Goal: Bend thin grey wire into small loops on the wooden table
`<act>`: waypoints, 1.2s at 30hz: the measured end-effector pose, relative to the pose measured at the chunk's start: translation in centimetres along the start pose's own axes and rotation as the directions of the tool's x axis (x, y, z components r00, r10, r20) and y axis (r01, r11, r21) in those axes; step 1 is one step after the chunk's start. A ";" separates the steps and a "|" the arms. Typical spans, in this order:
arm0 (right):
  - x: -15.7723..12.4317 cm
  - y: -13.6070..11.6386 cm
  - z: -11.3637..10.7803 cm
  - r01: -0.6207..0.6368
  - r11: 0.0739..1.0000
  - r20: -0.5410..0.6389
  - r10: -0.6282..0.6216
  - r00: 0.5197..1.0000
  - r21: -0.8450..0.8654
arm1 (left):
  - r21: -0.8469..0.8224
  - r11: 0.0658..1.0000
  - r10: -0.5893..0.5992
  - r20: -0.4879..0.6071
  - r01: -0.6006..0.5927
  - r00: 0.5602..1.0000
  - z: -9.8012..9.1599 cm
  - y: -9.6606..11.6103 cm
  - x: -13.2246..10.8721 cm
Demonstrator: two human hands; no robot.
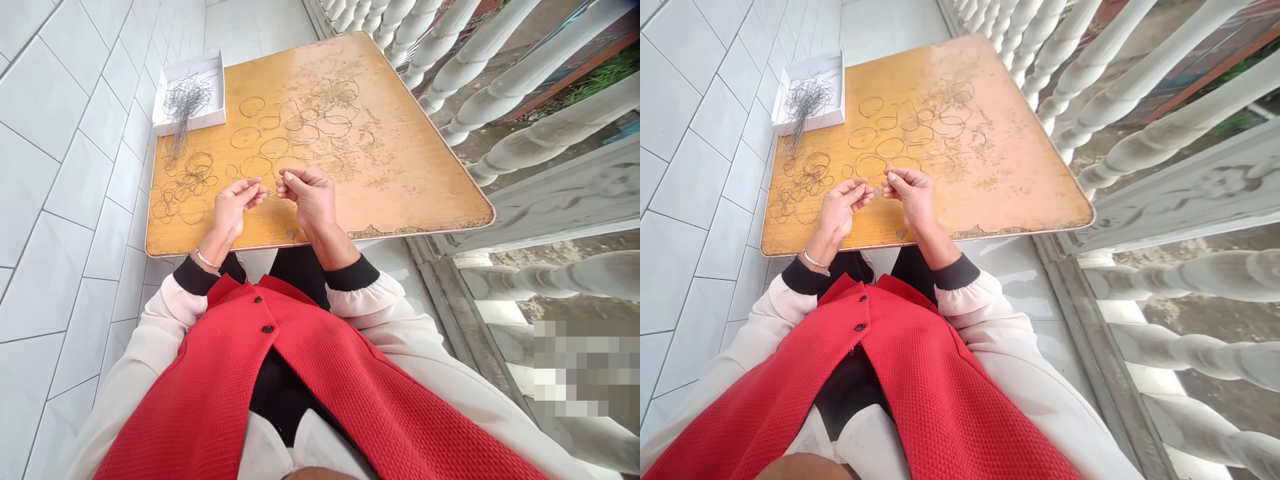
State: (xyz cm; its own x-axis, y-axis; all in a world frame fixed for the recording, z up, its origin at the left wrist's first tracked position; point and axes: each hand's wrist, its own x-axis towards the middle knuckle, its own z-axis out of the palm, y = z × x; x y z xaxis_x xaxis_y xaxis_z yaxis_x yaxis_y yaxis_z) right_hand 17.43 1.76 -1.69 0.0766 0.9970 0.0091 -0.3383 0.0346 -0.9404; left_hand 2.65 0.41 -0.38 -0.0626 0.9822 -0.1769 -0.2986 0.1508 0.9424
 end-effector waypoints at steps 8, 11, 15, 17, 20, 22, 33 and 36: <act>-0.4 -1.4 -1.1 -0.057 0.997 0.088 0.062 0.994 -0.058 | 0.090 0.995 0.047 0.011 -0.048 0.999 -0.7 1.0 0.1; -0.4 -1.9 -1.0 -0.044 0.994 0.111 0.055 0.992 -0.100 | 0.130 0.989 0.070 0.009 -0.071 0.997 -0.7 0.9 0.2; -0.2 -1.8 -0.5 -0.010 0.990 0.105 0.025 0.994 -0.143 | 0.178 0.979 0.101 0.004 -0.100 0.995 -0.5 0.8 0.2; -0.1 -1.5 -0.3 -0.006 0.994 0.075 0.014 0.997 -0.107 | 0.188 0.976 0.110 0.009 -0.110 0.994 -0.5 0.8 0.2; 0.0 -1.2 -0.3 -0.030 0.998 0.046 0.033 0.998 -0.057 | 0.198 0.974 0.106 0.018 -0.107 0.994 -0.6 0.8 0.3; 0.0 -1.1 -0.4 -0.066 0.997 0.058 0.069 0.996 -0.046 | 0.198 0.977 0.079 0.029 -0.083 0.996 -0.8 0.8 0.5; -0.1 -0.8 -0.4 -0.159 0.985 0.058 0.156 0.986 0.062 | 0.486 0.803 0.394 0.005 -0.346 0.919 -1.6 0.6 -0.6; 0.2 -0.3 -0.6 -0.185 0.972 0.077 0.175 0.981 0.146 | 0.568 0.664 0.478 0.179 -0.487 0.860 -1.5 -0.1 -1.8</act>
State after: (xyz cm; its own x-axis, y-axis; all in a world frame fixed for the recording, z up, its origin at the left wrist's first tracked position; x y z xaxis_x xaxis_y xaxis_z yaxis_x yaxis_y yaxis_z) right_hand 18.12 1.88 -1.67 -0.0561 0.9899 -0.1300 -0.4802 -0.1409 -0.8657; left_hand 1.32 -1.50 -0.60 -0.0264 0.9368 0.3488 0.3730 -0.3145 0.8729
